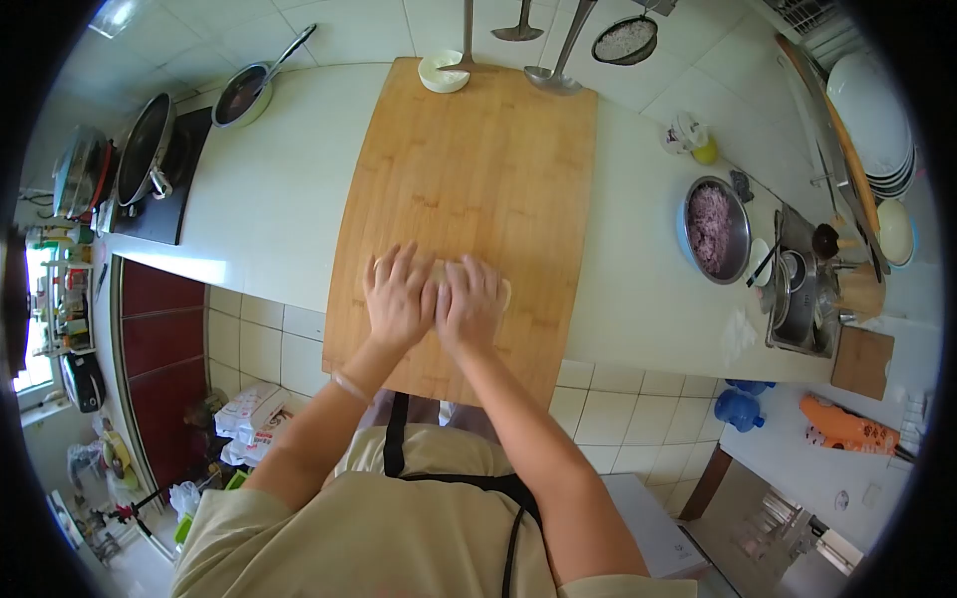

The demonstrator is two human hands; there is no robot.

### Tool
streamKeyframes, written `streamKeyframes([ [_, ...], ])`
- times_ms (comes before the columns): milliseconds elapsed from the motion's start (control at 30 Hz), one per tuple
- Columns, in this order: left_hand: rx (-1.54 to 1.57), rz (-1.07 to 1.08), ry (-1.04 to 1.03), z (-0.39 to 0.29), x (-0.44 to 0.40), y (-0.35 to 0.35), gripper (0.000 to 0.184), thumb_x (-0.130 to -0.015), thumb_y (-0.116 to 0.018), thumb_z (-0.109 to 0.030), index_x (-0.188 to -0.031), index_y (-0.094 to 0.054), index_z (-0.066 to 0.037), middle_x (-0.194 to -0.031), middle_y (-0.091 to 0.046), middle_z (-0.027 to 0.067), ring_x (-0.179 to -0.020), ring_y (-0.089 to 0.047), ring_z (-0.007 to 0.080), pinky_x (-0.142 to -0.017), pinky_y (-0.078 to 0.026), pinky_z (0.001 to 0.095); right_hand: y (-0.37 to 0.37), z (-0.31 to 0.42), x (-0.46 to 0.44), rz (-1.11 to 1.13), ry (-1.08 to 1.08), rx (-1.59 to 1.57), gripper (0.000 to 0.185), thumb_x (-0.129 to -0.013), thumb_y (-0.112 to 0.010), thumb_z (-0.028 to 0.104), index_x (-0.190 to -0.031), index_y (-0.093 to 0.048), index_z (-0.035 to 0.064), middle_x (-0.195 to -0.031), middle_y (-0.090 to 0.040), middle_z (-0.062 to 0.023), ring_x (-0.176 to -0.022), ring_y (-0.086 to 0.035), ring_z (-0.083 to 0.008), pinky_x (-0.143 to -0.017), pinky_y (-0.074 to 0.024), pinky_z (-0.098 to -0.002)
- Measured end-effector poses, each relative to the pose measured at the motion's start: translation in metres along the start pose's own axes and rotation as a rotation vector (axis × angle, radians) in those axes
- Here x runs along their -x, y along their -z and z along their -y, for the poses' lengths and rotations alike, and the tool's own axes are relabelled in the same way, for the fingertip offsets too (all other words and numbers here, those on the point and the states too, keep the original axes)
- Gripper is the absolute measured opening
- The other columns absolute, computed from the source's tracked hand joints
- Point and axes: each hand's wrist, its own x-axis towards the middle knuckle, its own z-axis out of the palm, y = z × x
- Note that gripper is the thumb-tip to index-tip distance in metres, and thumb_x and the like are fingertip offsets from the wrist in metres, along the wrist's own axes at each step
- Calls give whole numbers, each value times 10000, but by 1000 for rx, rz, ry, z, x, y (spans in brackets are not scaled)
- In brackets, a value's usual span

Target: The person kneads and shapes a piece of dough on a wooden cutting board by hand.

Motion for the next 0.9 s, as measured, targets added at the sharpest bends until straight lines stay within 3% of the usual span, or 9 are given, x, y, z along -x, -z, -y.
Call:
streamKeyframes([
  [100,21,-23,-31,7,52,-6,435,-981,-438,-358,-1300,-640,-141,-1455,-507,172,-1382,-401,428,-1155,-223,602,-2,0,41,0,109,-5,396,-969,-482,320,-1269,-654,127,-1345,-563,-171,-1260,-491,-404,-1060,-331,-576],
  [200,71,-199,-2,15,75,-34,465,-987,-412,-439,-1256,-670,-161,-1406,-551,161,-1386,-402,419,-1162,-216,608,-11,-2,57,-16,118,-41,438,-988,-423,368,-1284,-657,146,-1381,-553,-159,-1293,-480,-405,-1091,-307,-578],
  [267,65,-207,10,15,73,-43,485,-988,-393,-456,-1253,-672,-160,-1401,-554,162,-1379,-411,419,-1161,-217,608,-18,-11,50,-31,124,-56,444,-988,-411,378,-1272,-665,151,-1375,-560,-151,-1278,-496,-391,-1084,-313,-572],
  [500,77,-139,55,23,4,-44,504,-951,-401,-419,-1244,-662,-101,-1354,-569,172,-1308,-456,428,-1115,-281,586,-35,-31,-22,16,140,-113,454,-966,-408,390,-1243,-681,156,-1294,-613,-132,-1163,-579,-336,-995,-363,-517],
  [733,122,-160,65,45,-99,-61,419,-841,-529,-373,-1131,-699,-122,-1226,-646,98,-1175,-556,329,-1054,-335,512,-61,-42,-123,-28,90,-138,318,-936,-484,268,-1133,-691,130,-1095,-673,-95,-999,-631,-316,-889,-425,-451],
  [867,154,-65,37,58,-143,-63,431,-920,-472,-363,-1180,-696,-102,-1213,-666,98,-1194,-574,295,-1055,-358,461,-86,-47,-150,-94,19,-102,238,-893,-525,240,-1021,-677,111,-1033,-682,-98,-989,-626,-299,-881,-434,-468],
  [900,200,-17,102,57,-159,-65,430,-930,-481,-388,-1176,-701,-112,-1202,-676,100,-1196,-575,294,-1060,-351,473,-90,-48,-160,-61,-98,-84,235,-912,-522,255,-1002,-682,108,-1046,-684,-104,-1000,-624,-307,-888,-436,-469],
])
